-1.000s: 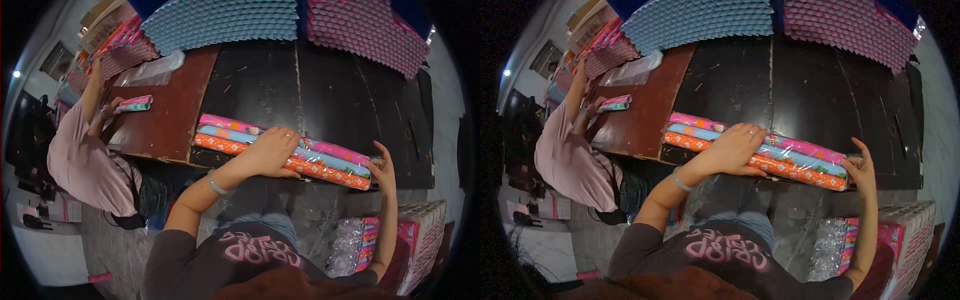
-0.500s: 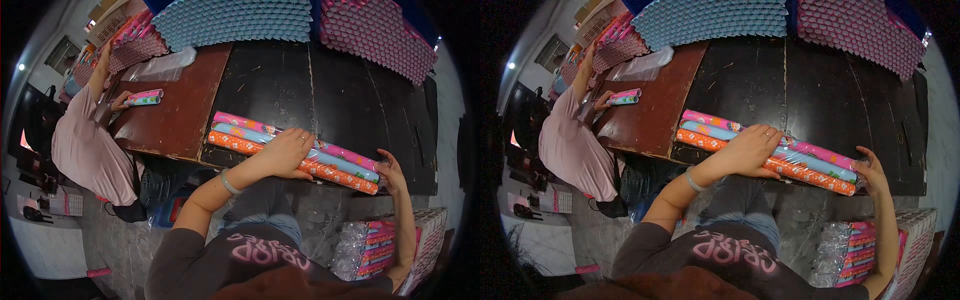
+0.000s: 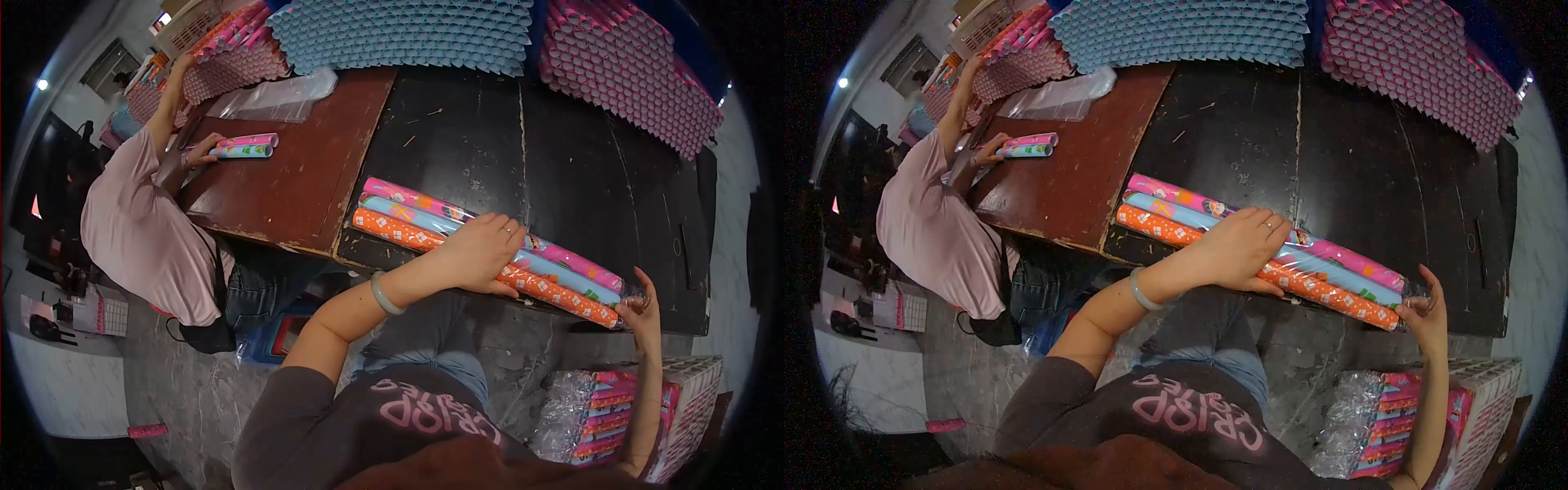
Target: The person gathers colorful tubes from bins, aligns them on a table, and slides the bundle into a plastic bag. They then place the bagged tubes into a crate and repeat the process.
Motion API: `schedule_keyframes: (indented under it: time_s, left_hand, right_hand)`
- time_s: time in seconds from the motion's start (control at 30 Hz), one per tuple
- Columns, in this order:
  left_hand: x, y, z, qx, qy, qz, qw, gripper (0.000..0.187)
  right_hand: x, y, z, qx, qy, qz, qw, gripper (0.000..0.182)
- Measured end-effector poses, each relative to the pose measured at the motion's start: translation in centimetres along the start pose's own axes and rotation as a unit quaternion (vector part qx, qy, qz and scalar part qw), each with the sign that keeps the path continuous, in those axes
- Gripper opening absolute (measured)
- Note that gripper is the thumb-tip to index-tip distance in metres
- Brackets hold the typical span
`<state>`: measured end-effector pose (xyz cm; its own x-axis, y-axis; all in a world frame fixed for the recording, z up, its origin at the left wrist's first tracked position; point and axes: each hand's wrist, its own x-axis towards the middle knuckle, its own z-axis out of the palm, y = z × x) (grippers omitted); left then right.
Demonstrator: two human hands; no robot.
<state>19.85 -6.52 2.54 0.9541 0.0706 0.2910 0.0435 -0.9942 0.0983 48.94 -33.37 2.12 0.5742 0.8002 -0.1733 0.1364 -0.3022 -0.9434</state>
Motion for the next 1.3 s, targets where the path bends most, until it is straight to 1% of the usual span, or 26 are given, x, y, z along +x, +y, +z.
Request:
schedule_keyframes:
  time_s: [0.07, 0.13, 0.17, 0.23, 0.3, 0.37, 0.43, 0.47, 0.53, 0.57, 0.63, 0.7, 0.77, 0.87, 1.0, 1.07, 1.13, 1.17, 1.23, 1.3]
  left_hand:
    - [0.0, 0.0, 0.1, 0.015, 0.017, 0.01, 1.0, 0.09]
    - [0.0, 0.1, 0.1, 0.017, 0.015, 0.009, 1.0, 0.09]
    - [0.0, 0.1, 0.1, 0.018, 0.011, 0.008, 1.0, 0.09]
    - [0.0, 0.1, 0.2, 0.016, 0.013, 0.01, 1.0, 0.09]
    - [0.1, 0.0, 0.3, 0.014, 0.014, 0.01, 1.0, 0.09]
    - [0.0, 0.0, 0.4, 0.017, 0.037, 0.011, 0.999, 0.087]
    - [0.0, 0.0, 0.3, 0.014, 0.029, 0.011, 0.999, 0.088]
    - [0.0, 0.0, 0.2, 0.011, 0.02, 0.01, 1.0, 0.089]
    - [-0.1, -0.1, 0.1, 0.011, 0.023, 0.009, 1.0, 0.089]
    - [-0.1, 0.0, 0.1, 0.01, 0.022, 0.011, 1.0, 0.088]
    - [0.0, 0.0, 0.2, 0.009, 0.022, 0.013, 1.0, 0.088]
    - [0.0, 0.0, 0.2, 0.01, 0.022, 0.017, 1.0, 0.087]
    - [0.0, 0.0, 0.4, 0.018, 0.042, 0.023, 0.999, 0.088]
    - [0.0, -0.1, 0.3, 0.017, 0.041, 0.021, 0.999, 0.089]
    - [0.0, 0.0, 0.3, 0.026, 0.056, 0.023, 0.998, 0.088]
    - [0.1, 0.0, 0.0, 0.021, 0.016, 0.024, 0.999, 0.085]
    - [0.2, 0.0, -0.1, 0.015, 0.017, 0.031, 0.999, 0.082]
    - [0.2, 0.1, -0.2, 0.016, 0.018, 0.028, 0.999, 0.081]
    - [0.2, -0.1, 0.0, 0.018, 0.033, 0.048, 0.998, 0.081]
    - [0.3, 0.1, -0.2, 0.013, 0.025, 0.028, 0.999, 0.082]
  right_hand:
    - [0.5, 0.4, 0.2, 0.008, -0.001, -0.006, 1.0, 0.076]
    - [0.9, 1.4, 0.1, 0.056, 0.01, 0.012, 0.998, 0.071]
    - [1.0, 1.5, -0.1, 0.056, 0.011, 0.012, 0.998, 0.071]
    - [1.1, 1.4, -0.3, 0.078, -0.009, 0.039, 0.996, 0.067]
    - [1.2, 1.5, -0.3, 0.074, -0.002, 0.042, 0.996, 0.069]
    - [0.7, 1.4, 0.0, 0.07, 0.003, 0.044, 0.997, 0.071]
    - [-0.3, 0.3, 0.8, 0.03, 0.032, 0.007, 0.999, 0.076]
    - [-0.7, 0.1, 0.5, 0.03, 0.033, 0.005, 0.999, 0.076]
    - [-1.5, -0.1, -0.3, -0.009, -0.022, 0.012, 1.0, 0.081]
    - [-1.6, 0.0, -0.2, -0.011, -0.021, 0.013, 1.0, 0.081]
    - [-1.9, 0.2, 0.6, 0.016, -0.059, -0.01, 0.998, 0.083]
    - [-1.8, -0.3, 1.0, 0.007, -0.033, 0.002, 0.999, 0.084]
    - [-1.5, 0.0, 1.1, 0.057, -0.059, 0.041, 0.996, 0.082]
    - [-0.8, 0.7, 1.0, 0.09, -0.066, 0.063, 0.992, 0.082]
    - [-1.6, 0.3, 1.9, 0.121, -0.045, 0.064, 0.99, 0.08]
    - [-2.0, 0.5, 2.0, 0.131, -0.029, 0.085, 0.987, 0.08]
    - [-2.1, 1.3, 1.8, 0.164, -0.045, 0.105, 0.98, 0.08]
    - [-2.2, 1.2, 1.8, 0.16, -0.048, 0.107, 0.98, 0.078]
    - [-2.4, 0.5, 2.3, 0.154, -0.035, 0.103, 0.982, 0.078]
    - [-2.7, 1.0, 2.2, 0.162, -0.028, 0.076, 0.983, 0.076]
